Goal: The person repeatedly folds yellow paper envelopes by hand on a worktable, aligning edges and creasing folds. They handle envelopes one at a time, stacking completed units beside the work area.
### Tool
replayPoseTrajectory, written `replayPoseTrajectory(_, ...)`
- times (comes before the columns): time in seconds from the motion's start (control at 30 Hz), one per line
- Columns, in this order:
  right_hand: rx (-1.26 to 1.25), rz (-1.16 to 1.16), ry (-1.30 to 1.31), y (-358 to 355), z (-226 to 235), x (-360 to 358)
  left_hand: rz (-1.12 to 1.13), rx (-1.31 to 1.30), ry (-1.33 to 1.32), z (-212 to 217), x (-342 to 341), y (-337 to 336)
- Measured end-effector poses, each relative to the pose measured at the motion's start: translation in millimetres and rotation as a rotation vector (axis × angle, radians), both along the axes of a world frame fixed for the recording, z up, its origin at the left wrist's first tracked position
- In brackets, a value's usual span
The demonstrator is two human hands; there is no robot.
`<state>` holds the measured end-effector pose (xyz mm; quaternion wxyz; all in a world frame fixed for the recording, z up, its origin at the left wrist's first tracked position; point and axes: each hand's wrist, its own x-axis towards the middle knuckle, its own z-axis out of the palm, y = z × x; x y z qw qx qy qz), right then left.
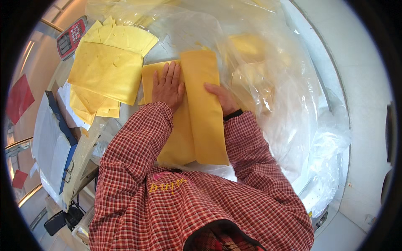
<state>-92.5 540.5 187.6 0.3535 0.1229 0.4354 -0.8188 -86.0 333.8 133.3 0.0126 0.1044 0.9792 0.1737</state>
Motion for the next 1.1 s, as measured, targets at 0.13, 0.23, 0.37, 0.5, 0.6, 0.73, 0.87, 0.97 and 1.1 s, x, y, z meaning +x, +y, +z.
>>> replayPoseTrajectory(0.13,-0.371,-0.288,-0.085,9,-37,27,-0.021,-0.010,-0.004,1,3,-3)
replayPoseTrajectory(0.23,-0.716,-0.325,0.021,12,-58,36,-0.026,-0.048,-0.007,5,3,-6)
replayPoseTrajectory(0.37,-0.683,-0.475,0.024,11,-60,42,-0.033,-0.024,0.015,9,3,-10)
replayPoseTrajectory(0.5,-0.900,-0.593,0.155,67,-34,41,-0.066,-0.172,-0.004,12,1,-5)
replayPoseTrajectory(0.6,-0.270,-0.667,0.343,142,-1,30,-0.060,-0.179,-0.021,15,5,-16)
replayPoseTrajectory(0.73,0.269,0.116,0.355,73,63,32,-0.046,-0.206,-0.010,3,-1,-15)
replayPoseTrajectory(0.87,0.917,0.517,0.457,20,88,49,0.022,-0.323,-0.112,8,2,3)
replayPoseTrajectory(0.97,1.050,0.576,0.462,27,60,57,0.067,-0.294,-0.096,4,4,11)
replayPoseTrajectory(1.1,0.582,0.256,0.146,15,63,68,0.058,-0.239,-0.003,-2,13,7)
